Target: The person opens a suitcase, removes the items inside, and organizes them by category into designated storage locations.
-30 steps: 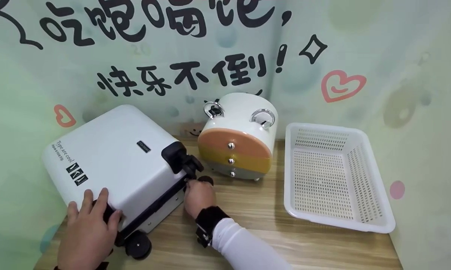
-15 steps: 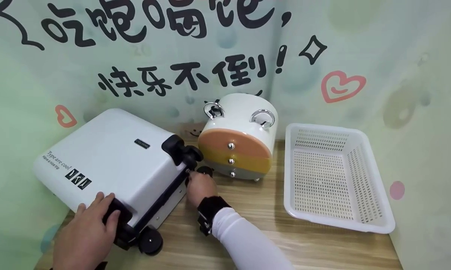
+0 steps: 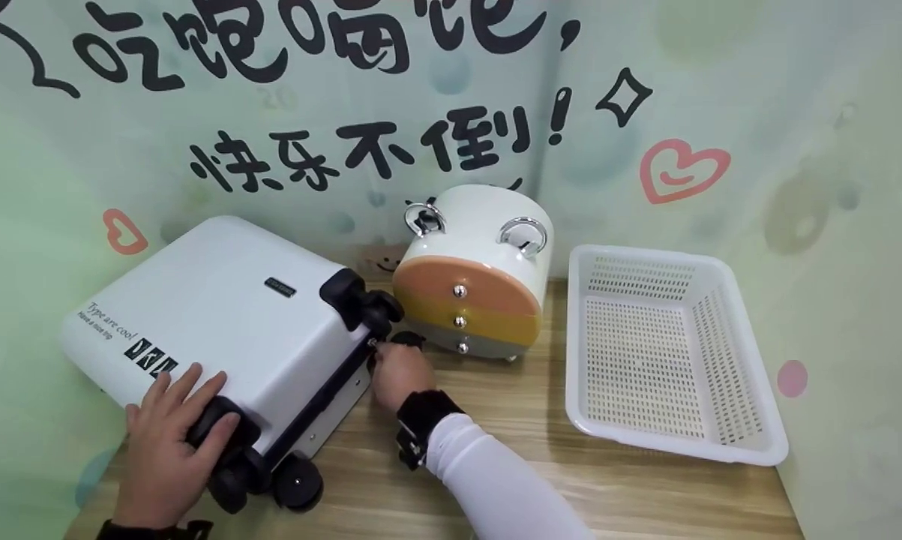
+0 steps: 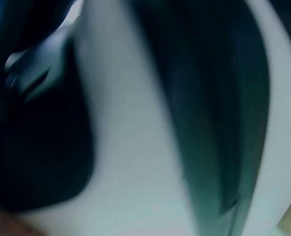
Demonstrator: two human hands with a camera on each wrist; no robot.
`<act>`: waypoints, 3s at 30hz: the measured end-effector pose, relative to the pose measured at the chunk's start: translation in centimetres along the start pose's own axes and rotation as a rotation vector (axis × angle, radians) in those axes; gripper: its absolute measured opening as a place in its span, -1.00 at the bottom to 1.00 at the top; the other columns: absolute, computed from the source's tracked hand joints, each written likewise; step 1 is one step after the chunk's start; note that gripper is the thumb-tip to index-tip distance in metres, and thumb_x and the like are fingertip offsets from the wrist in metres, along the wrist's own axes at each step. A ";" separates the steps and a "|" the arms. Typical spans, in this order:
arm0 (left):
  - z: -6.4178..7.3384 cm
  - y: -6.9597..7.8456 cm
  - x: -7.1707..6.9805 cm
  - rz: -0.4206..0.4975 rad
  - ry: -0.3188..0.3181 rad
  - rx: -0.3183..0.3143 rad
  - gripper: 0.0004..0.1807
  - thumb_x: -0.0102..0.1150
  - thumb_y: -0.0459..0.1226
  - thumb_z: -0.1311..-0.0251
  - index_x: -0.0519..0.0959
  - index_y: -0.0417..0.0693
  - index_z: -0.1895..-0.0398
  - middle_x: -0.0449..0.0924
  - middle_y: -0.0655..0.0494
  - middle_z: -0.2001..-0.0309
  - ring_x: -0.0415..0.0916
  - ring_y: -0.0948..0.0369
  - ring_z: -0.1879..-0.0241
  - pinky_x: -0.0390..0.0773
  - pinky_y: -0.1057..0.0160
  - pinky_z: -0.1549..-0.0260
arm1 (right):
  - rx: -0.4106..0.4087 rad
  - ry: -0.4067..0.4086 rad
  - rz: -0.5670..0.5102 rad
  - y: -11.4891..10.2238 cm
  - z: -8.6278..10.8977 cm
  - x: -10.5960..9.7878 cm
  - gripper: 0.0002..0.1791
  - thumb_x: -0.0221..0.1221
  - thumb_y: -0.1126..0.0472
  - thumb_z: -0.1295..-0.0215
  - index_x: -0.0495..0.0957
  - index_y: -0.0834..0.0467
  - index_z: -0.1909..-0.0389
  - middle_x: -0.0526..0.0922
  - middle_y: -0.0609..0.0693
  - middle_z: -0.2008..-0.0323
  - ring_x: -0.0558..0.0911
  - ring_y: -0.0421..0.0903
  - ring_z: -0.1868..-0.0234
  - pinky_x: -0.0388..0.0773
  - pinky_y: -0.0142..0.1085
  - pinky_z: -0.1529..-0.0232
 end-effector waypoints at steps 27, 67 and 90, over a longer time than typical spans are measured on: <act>0.9 1.2 1.1 0.041 0.219 -0.095 -0.55 0.25 -0.19 -0.25 0.66 -0.01 -0.22 0.50 -0.14 -0.35 0.18 -0.24 -0.44 -0.15 -0.54 -0.33 | -0.005 -0.147 -0.112 -1.2 0.7 1.2 -0.75 0.13 0.26 -0.48 0.76 0.07 0.01 0.79 -0.03 0.20 0.74 0.00 0.17 0.65 -0.07 0.11; 0.1 -1.3 -1.8 -0.047 -0.236 0.148 0.01 0.47 0.24 0.05 0.37 0.17 -0.52 0.24 0.04 -0.54 0.03 -0.15 -0.53 -0.08 -0.43 -0.37 | -0.052 -0.147 -0.087 -1.7 0.7 1.7 -0.73 0.12 0.28 -0.47 0.74 0.11 -0.03 0.81 -0.08 0.20 0.75 -0.01 0.09 0.64 -0.09 -0.04; 0.6 -0.1 0.3 -0.247 -0.143 0.114 -0.01 0.24 0.39 -0.09 0.34 0.14 -0.53 0.30 -0.01 -0.51 0.14 -0.14 -0.50 0.03 -0.35 -0.37 | -0.015 -0.217 -0.090 -2.2 1.4 2.3 -0.68 0.07 0.32 -0.45 0.71 0.17 -0.08 0.81 -0.10 0.22 0.75 -0.02 0.06 0.65 -0.11 0.02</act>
Point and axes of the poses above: each hand's wrist, its own z-axis away from the middle knuckle, its own x-axis out of the palm, y = z × x, the point moved 5 cm from there along -z, towards the middle knuckle
